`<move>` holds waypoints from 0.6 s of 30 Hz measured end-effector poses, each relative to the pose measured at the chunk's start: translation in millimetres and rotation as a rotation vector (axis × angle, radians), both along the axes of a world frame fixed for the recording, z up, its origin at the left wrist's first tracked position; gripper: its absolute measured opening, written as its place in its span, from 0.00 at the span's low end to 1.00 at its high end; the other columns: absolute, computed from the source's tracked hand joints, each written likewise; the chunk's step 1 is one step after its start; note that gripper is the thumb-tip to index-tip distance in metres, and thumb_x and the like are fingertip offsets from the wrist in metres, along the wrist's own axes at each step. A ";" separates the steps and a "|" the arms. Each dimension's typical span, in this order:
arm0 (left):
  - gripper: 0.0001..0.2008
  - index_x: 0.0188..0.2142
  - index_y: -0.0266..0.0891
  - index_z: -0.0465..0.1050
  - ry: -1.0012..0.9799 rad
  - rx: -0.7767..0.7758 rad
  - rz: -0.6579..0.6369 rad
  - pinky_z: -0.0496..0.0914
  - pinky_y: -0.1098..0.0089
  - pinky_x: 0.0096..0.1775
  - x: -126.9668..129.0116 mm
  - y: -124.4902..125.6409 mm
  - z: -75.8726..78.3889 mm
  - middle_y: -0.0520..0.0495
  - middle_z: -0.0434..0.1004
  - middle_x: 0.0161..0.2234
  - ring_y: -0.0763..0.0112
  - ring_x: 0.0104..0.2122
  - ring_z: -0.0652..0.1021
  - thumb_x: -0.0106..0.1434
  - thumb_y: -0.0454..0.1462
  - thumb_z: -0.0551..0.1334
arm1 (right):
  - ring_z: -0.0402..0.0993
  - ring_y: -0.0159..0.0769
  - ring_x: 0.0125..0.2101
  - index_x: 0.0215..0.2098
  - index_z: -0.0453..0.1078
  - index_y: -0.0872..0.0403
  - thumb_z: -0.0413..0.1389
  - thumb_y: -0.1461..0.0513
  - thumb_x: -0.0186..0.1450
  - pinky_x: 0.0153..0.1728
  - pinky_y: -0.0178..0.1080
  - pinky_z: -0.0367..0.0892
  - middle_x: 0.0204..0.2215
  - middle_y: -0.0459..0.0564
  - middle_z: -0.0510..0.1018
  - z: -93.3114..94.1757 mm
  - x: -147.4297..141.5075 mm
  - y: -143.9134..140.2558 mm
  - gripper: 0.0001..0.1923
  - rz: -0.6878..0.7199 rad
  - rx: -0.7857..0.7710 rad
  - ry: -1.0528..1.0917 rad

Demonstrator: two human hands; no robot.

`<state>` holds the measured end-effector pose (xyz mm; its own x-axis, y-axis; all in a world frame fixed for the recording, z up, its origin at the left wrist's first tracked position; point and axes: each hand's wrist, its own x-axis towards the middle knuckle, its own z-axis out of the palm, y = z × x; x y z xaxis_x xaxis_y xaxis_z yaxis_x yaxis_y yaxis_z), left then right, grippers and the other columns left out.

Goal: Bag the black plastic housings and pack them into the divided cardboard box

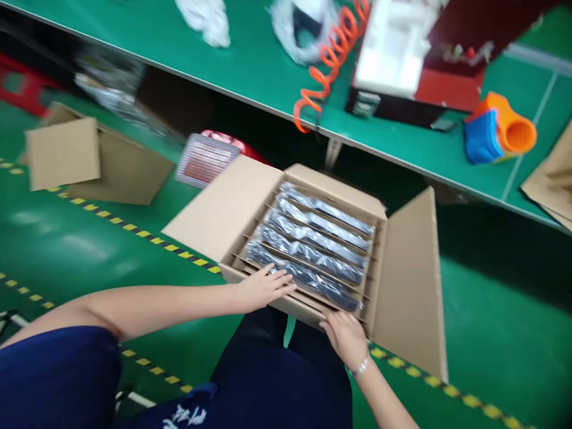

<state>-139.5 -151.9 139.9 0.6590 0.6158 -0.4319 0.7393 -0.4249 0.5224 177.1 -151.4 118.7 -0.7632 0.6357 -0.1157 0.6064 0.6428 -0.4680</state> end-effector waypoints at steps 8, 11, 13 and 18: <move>0.24 0.66 0.36 0.62 -0.016 0.102 0.397 0.67 0.50 0.60 -8.6 -129.2 -39.9 0.33 0.68 0.64 0.54 0.64 0.69 0.73 0.33 0.51 | 0.84 0.45 0.30 0.42 0.79 0.47 0.50 0.62 0.68 0.25 0.39 0.76 0.33 0.50 0.85 -107.0 16.9 -95.5 0.15 -0.058 0.100 -0.149; 0.28 0.66 0.39 0.62 -0.156 -0.010 0.576 0.65 0.55 0.62 -45.5 -220.8 -14.8 0.38 0.73 0.61 0.56 0.61 0.72 0.69 0.41 0.58 | 0.85 0.47 0.35 0.44 0.80 0.45 0.48 0.68 0.65 0.28 0.41 0.78 0.40 0.51 0.86 -109.9 -6.7 -101.3 0.21 -0.164 -0.114 -0.613; 0.25 0.61 0.41 0.70 -0.027 -0.208 0.752 0.68 0.57 0.60 -91.6 -297.1 3.4 0.41 0.79 0.56 0.56 0.56 0.77 0.64 0.37 0.59 | 0.84 0.46 0.41 0.49 0.79 0.46 0.45 0.69 0.68 0.36 0.42 0.79 0.45 0.53 0.84 -89.2 -33.6 -96.2 0.23 -0.173 -0.216 -0.844; 0.29 0.65 0.27 0.65 0.361 -0.509 1.064 0.63 0.56 0.63 -220.6 -448.5 3.2 0.30 0.68 0.64 0.52 0.64 0.69 0.67 0.37 0.51 | 0.80 0.43 0.50 0.53 0.76 0.50 0.48 0.68 0.72 0.49 0.43 0.74 0.50 0.55 0.82 -29.3 -92.3 -82.1 0.18 -0.251 -0.230 -0.950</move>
